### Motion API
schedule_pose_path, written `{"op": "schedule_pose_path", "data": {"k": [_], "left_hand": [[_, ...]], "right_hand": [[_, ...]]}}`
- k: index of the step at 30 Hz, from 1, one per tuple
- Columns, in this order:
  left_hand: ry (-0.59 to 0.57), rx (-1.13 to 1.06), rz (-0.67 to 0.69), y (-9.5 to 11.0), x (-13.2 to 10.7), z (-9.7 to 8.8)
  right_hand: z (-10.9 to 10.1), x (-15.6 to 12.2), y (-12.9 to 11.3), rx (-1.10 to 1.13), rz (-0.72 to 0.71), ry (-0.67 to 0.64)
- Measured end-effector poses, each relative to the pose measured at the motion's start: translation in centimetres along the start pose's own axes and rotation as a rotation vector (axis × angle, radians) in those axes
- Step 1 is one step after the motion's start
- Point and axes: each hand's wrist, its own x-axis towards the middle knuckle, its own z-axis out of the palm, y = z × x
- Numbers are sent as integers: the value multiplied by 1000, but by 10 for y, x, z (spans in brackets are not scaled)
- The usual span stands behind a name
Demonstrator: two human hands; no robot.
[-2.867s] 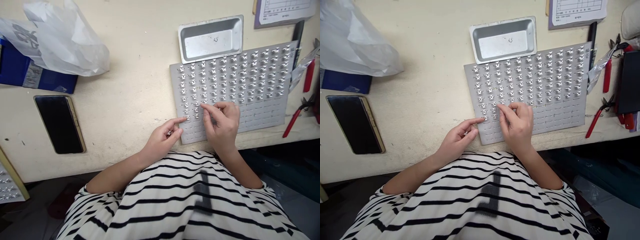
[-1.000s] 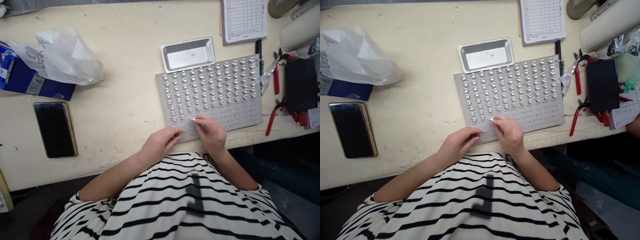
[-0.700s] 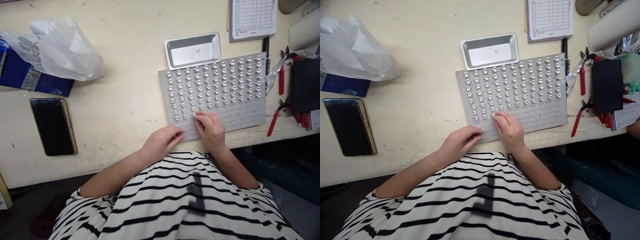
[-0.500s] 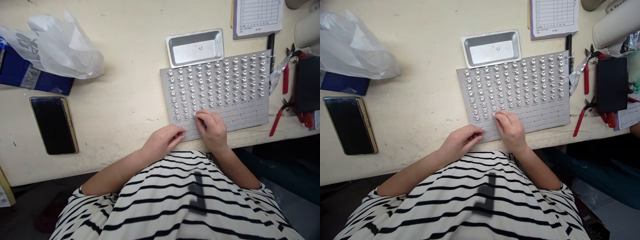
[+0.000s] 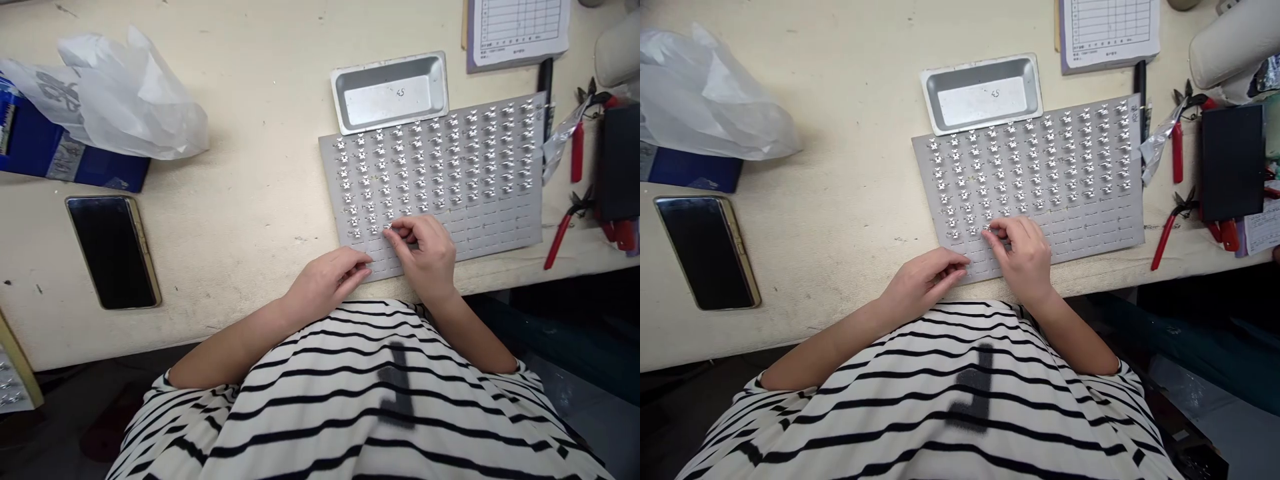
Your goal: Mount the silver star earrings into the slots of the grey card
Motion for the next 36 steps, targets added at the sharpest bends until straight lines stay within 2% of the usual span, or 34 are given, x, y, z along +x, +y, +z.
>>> {"op": "schedule_pose_path", "data": {"k": [23,28,30,32,34,36], "left_hand": [[-21,-14,-35,1,0,-2],[-7,27,-28,2,-2,-3],[-17,73,1,2,-3,-4],[-19,123,99,1,-5,-6],[-6,173,185,-1,-9,-9],[3,232,220,-3,-12,-14]], "right_hand": [[0,-4,2,37,24,8],[-6,-7,0,133,14,57],[-18,-8,10,148,6,112],[-36,-10,31,70,28,208],[-57,-13,61,-104,120,334],[-76,-17,94,-262,249,384]]}}
